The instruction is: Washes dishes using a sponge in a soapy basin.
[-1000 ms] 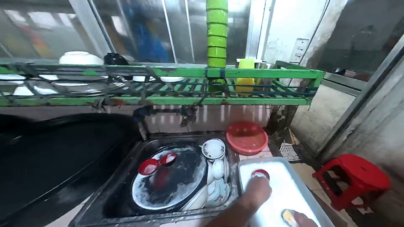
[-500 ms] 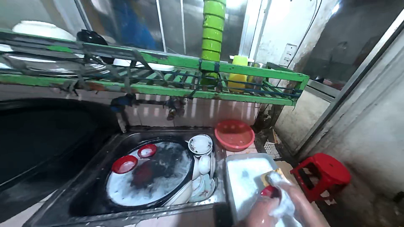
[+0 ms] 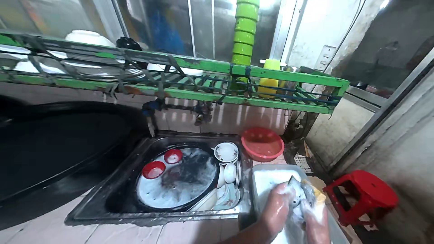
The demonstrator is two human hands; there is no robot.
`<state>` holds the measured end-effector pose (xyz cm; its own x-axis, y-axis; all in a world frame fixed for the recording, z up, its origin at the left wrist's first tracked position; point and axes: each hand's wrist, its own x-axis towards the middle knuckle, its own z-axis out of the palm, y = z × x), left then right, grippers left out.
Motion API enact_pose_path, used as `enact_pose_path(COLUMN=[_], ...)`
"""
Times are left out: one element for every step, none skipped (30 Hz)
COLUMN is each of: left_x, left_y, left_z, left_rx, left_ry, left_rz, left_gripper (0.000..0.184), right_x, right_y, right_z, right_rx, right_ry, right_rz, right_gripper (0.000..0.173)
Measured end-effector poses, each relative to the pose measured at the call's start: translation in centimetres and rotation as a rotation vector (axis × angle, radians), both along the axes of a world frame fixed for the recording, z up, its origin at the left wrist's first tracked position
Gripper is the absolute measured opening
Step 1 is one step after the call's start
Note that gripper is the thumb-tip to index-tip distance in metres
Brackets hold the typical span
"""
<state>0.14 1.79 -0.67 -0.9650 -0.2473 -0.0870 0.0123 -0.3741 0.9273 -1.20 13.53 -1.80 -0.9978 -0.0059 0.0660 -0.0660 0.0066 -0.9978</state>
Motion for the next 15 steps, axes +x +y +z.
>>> enact_pose_path(left_x=[0.2, 0.8, 1.5, 2.0, 2.2, 2.0, 1.4, 0.7, -0.1, -0.8, -1.3, -1.7, -1.9, -2.0, -1.9], left_y=[0.3, 0.6, 1.1, 1.6, 2.0, 2.3, 2.4, 2.4, 2.2, 1.8, 1.3, 0.8, 0.3, 0.0, -0.2], left_z=[0.1, 0.3, 0.4, 0.3, 0.1, 0.0, -0.3, -0.5, -0.4, 0.1, 0.7, 1.1, 1.3, 1.1, 0.7], left_rx=[-0.025, -0.085, -0.148, -0.2, -0.226, -0.222, -0.186, -0.098, 0.031, 0.188, 0.343, 0.474, 0.574, 0.629, 0.642], left_ry=[-0.013, -0.026, -0.039, -0.053, -0.072, -0.102, -0.129, -0.145, -0.155, -0.173, -0.195, -0.218, -0.214, -0.196, -0.183], left_rz=[-0.006, -0.04, -0.074, -0.092, -0.096, -0.079, -0.039, 0.024, 0.09, 0.146, 0.195, 0.223, 0.219, 0.206, 0.181], left_gripper=[0.036, 0.037, 0.038, 0.037, 0.037, 0.038, 0.038, 0.034, 0.03, 0.028, 0.028, 0.029, 0.029, 0.03, 0.03], right_x=[0.0, -0.5, -1.3, -2.5, -3.2, -3.3, -2.8, -1.9, -1.1, -0.6, -0.2, 0.0, -0.2, -0.6, -1.4], right_y=[-0.1, 0.4, 1.2, 1.9, 2.2, 2.2, 1.8, 1.3, 0.8, 0.3, -0.1, -0.3, -0.4, -0.5, -0.2], right_z=[-0.4, -0.7, -0.6, -0.5, -0.3, 0.1, 0.3, 0.2, -0.3, -0.9, -1.6, -2.4, -2.7, -2.4, -1.9], right_rx=[-0.008, 0.011, 0.065, 0.145, 0.234, 0.322, 0.414, 0.512, 0.592, 0.623, 0.585, 0.476, 0.316, 0.169, 0.069], right_ry=[0.022, -0.013, -0.098, -0.183, -0.221, -0.186, -0.078, 0.085, 0.265, 0.429, 0.51, 0.513, 0.441, 0.329, 0.225], right_rz=[-0.01, -0.002, -0.007, -0.014, -0.005, 0.013, 0.035, 0.067, 0.095, 0.109, 0.114, 0.097, 0.064, 0.016, -0.013], right_gripper=[0.063, 0.06, 0.053, 0.048, 0.047, 0.05, 0.055, 0.059, 0.062, 0.063, 0.063, 0.064, 0.066, 0.067, 0.064])
